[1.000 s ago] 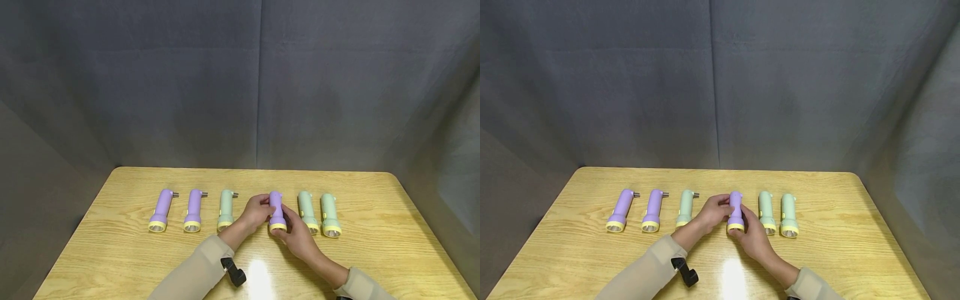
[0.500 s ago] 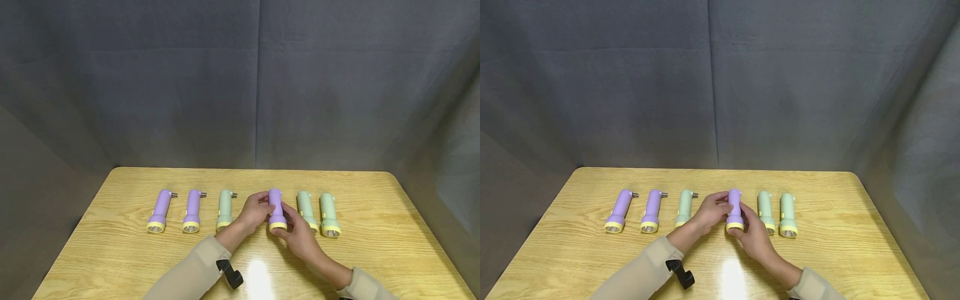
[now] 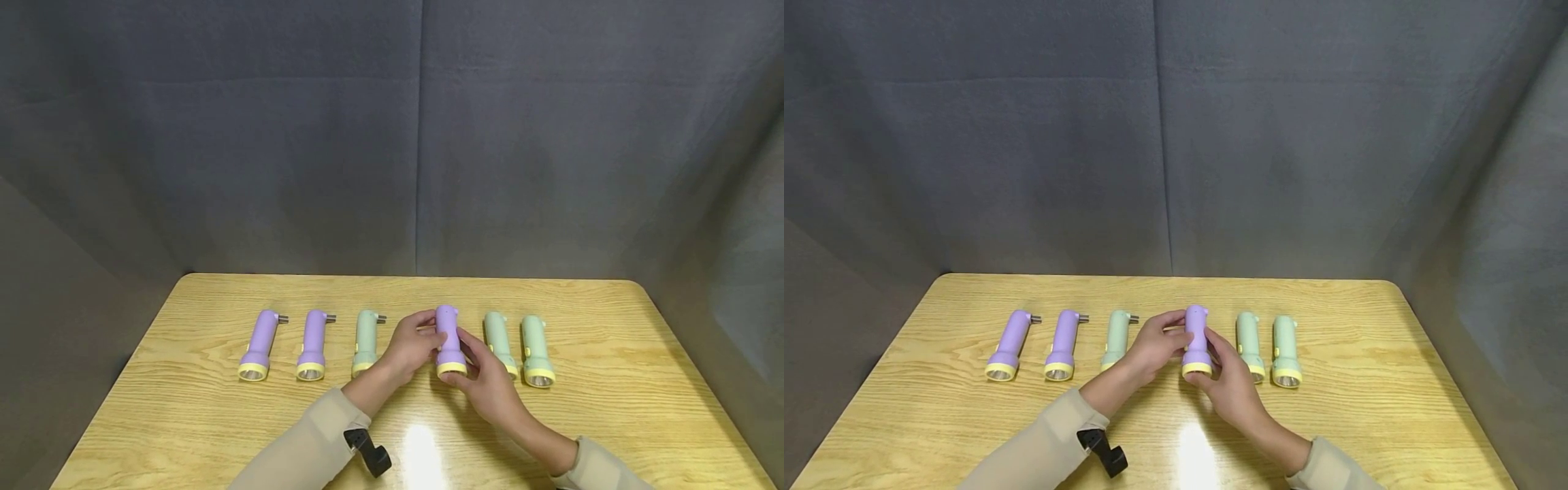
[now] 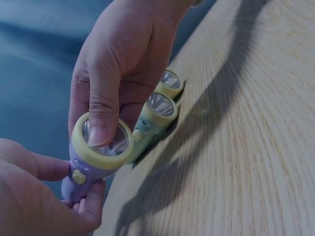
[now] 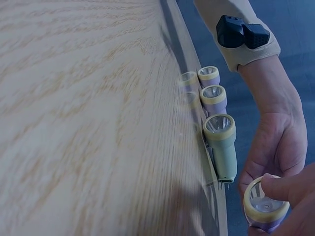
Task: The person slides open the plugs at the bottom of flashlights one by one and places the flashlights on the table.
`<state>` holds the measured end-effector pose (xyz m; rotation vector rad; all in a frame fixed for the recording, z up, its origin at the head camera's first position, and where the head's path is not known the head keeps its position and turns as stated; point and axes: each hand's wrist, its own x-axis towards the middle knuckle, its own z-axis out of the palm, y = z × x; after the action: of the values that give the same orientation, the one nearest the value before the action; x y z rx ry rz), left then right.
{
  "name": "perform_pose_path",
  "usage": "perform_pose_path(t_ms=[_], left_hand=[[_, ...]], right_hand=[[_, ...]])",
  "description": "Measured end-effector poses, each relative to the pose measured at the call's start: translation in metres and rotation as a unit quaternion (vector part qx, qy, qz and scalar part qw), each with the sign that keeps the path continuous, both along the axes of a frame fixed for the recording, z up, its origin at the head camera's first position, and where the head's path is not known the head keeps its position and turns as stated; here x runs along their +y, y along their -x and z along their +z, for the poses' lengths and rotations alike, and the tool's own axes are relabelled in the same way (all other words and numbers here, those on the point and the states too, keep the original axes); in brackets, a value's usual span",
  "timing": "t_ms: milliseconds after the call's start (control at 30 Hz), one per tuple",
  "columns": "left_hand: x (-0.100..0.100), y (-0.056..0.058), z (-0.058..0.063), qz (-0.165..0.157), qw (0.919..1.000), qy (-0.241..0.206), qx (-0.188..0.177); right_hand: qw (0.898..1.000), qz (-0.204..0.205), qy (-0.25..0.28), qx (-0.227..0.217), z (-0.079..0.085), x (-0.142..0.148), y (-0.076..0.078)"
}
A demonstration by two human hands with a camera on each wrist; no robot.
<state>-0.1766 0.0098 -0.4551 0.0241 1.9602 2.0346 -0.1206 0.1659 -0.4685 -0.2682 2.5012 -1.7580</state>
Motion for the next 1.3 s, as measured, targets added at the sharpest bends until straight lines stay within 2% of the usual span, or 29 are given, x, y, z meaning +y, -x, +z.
perform_pose_path(t_ms=[367,633,1300], left_hand=[[-0.009,-0.006,0.010,0.009,1.0000,-0.002,0.002],[-0.019,-0.008,0.015,0.001,0.9999,-0.005,0.013],[-0.030,-0.014,0.025,0.003,0.9998,-0.009,0.017]], right_hand=[[1.000,0.004,0.020,0.016,0.005,-0.006,-0.002],[0.999,0.008,0.041,0.012,0.009,-0.011,-0.003],[1.000,0.005,0.022,0.015,0.017,-0.018,-0.007]])
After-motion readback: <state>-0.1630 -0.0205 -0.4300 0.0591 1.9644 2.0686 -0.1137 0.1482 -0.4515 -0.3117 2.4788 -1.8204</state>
